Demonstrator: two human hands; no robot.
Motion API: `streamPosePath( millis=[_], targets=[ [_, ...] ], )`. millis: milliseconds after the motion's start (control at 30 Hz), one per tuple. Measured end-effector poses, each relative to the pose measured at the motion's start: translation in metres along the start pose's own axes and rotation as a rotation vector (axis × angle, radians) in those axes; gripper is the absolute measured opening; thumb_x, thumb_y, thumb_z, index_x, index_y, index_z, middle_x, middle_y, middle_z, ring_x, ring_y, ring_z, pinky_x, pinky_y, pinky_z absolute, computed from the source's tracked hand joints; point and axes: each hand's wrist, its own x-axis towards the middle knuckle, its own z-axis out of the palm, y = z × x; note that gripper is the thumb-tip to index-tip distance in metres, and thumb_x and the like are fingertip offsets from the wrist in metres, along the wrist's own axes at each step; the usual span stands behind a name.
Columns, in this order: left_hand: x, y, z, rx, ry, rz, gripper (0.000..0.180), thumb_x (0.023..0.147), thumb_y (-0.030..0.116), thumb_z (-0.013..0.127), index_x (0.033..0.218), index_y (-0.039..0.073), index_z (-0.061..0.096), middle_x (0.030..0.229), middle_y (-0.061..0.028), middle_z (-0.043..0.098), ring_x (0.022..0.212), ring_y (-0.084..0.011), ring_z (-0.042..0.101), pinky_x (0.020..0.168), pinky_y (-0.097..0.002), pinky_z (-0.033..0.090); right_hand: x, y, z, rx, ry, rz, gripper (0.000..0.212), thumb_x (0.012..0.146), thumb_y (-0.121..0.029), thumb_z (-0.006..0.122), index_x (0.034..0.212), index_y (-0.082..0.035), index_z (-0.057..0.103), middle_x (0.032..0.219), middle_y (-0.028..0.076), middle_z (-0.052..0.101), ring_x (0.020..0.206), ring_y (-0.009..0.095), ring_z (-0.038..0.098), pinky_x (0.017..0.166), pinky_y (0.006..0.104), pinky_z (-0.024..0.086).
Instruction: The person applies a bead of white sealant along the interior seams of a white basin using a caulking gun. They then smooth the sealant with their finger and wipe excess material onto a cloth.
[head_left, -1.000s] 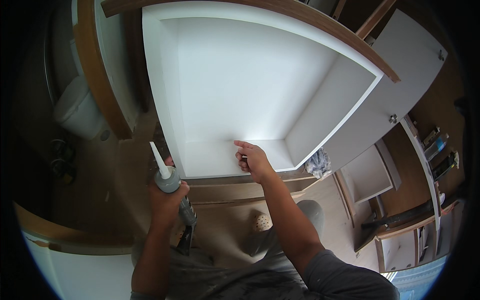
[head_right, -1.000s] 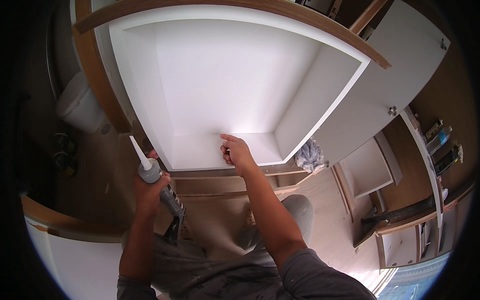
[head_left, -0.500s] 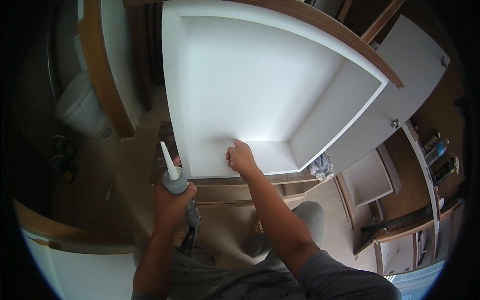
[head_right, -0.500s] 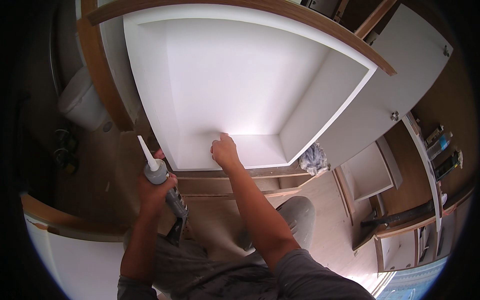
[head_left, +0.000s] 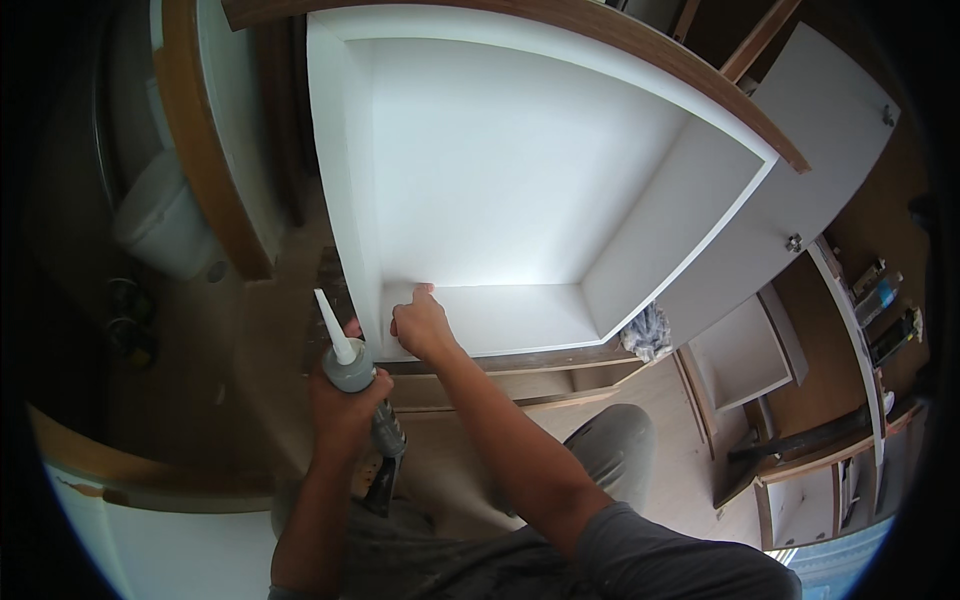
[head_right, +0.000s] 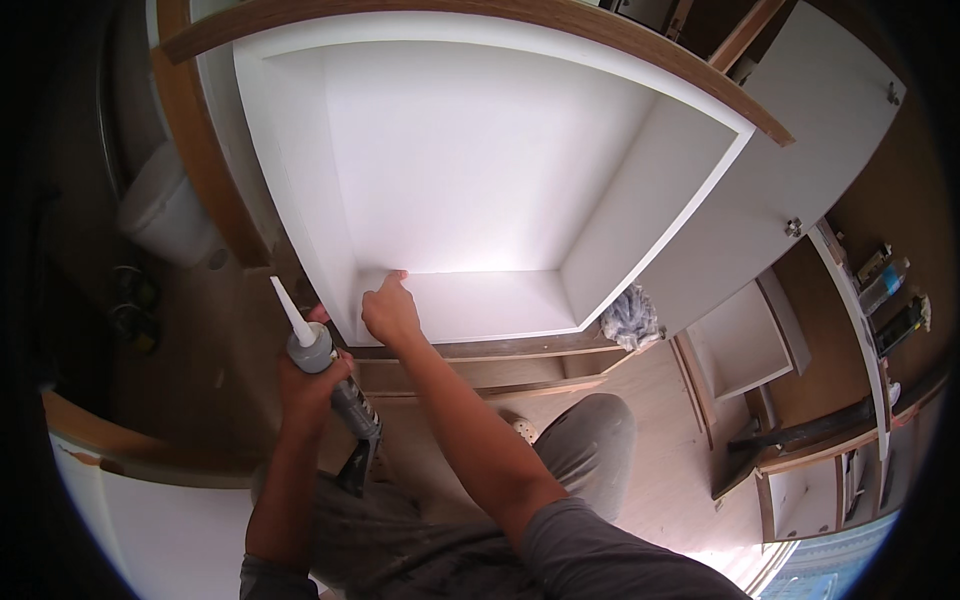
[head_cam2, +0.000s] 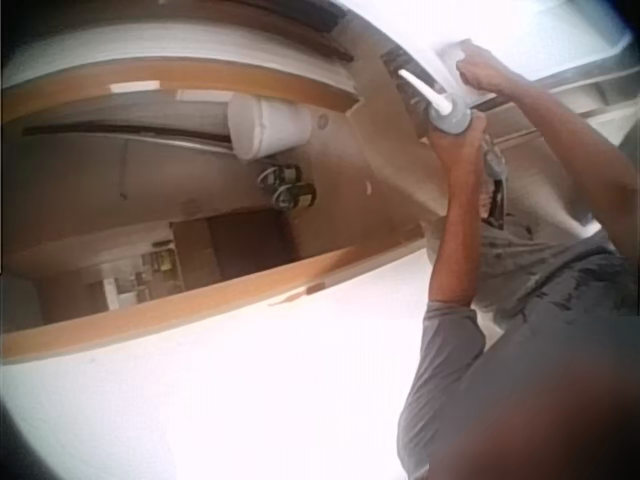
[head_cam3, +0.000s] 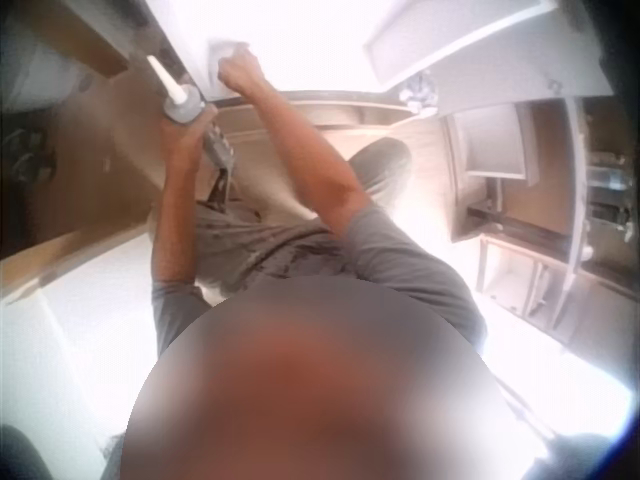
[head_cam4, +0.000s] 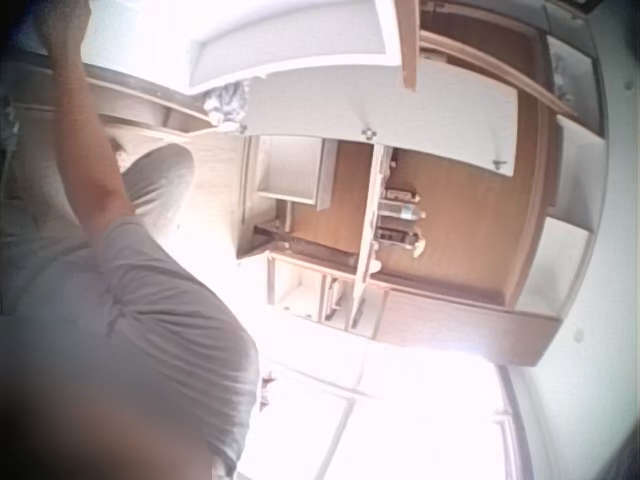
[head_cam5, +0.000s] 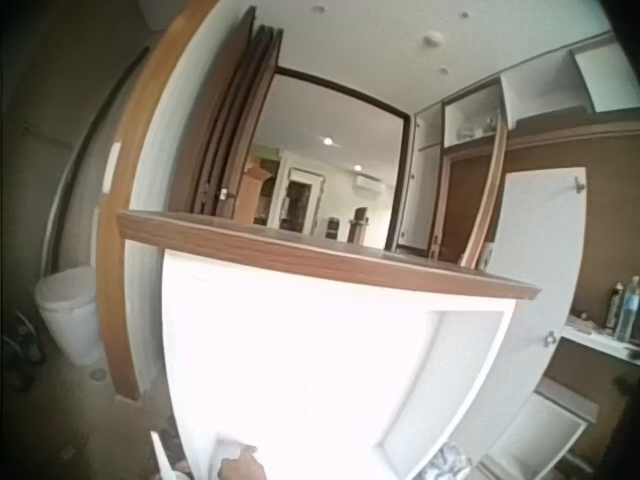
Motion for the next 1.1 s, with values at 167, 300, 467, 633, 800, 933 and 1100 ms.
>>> streamPosePath(
  millis=[167,300,467,633,800,933,1100],
  targets=[
    [0.001,0.002,0.001,-0.019,0.005,0.007,0.066,0.076,-0.003,0.074,0.141,0.000,0.060,0.092,-0.0042,0.069,0.084,-0.0122,0.068,0.077,-0.0293,0.054,-0.018,-0.007,-0.016,0.545,-0.065,0.050,0.057,0.097,-0.007,0.054,0.151,0.008,0.042,0.089,0.014,0.067,0.063,0.019,0.058,0.057,0.0319,0.048],
    [-0.001,0.004,-0.001,0.007,-0.010,-0.005,0.069,0.076,-0.004,0.073,0.143,-0.001,0.059,0.090,-0.0038,0.067,0.083,-0.0124,0.067,0.077,-0.0295,0.054,-0.051,0.006,-0.069,0.718,-0.007,0.221,0.074,0.101,-0.009,0.050,0.163,0.011,0.015,0.079,0.007,0.063,0.056,0.012,0.050,0.049,0.0291,0.040],
    [-0.001,0.000,0.000,-0.002,-0.001,0.009,0.070,0.076,-0.004,0.073,0.145,-0.001,0.058,0.089,-0.0033,0.066,0.082,-0.0126,0.067,0.076,-0.0300,0.054,-0.054,0.007,-0.105,0.682,0.108,0.414,0.075,0.100,-0.009,0.051,0.161,0.013,0.013,0.084,0.012,0.065,0.054,0.014,0.050,0.045,0.0298,0.038],
    [0.000,-0.001,-0.001,-0.003,-0.027,0.013,0.070,0.077,-0.003,0.074,0.145,-0.001,0.058,0.088,-0.0036,0.066,0.082,-0.0126,0.066,0.076,-0.0302,0.054,-0.036,-0.006,-0.076,0.592,0.084,0.403,0.078,0.099,-0.011,0.052,0.155,0.021,0.007,0.084,0.015,0.069,0.057,0.019,0.059,0.053,0.0339,0.050],
    [-0.002,0.002,0.000,-0.015,-0.002,-0.046,0.069,0.076,-0.001,0.075,0.144,0.002,0.059,0.090,-0.0032,0.068,0.083,-0.0120,0.067,0.076,-0.0299,0.054,-0.014,-0.026,-0.034,0.247,-0.089,0.223,0.099,0.089,-0.019,0.053,0.151,0.027,-0.010,0.107,0.036,0.071,0.094,0.046,0.071,0.087,0.0475,0.056],
    [0.000,0.004,-0.001,-0.027,-0.026,-0.043,0.069,0.077,0.000,0.075,0.144,0.005,0.060,0.090,-0.0024,0.069,0.083,-0.0113,0.067,0.076,-0.0295,0.054,-0.012,-0.042,-0.019,0.230,-0.096,0.254,0.096,0.090,-0.021,0.050,0.151,0.028,-0.005,0.116,0.042,0.067,0.112,0.052,0.067,0.100,0.0519,0.052],
    [-0.003,0.006,-0.001,-0.008,-0.015,-0.040,0.067,0.077,0.001,0.075,0.143,0.004,0.061,0.090,-0.0024,0.069,0.083,-0.0113,0.067,0.076,-0.0296,0.054,-0.010,-0.032,-0.009,0.063,-0.067,-0.014,0.083,0.093,-0.017,0.046,0.152,0.027,0.008,0.112,0.037,0.068,0.107,0.051,0.067,0.096,0.0524,0.052]
  ],
)
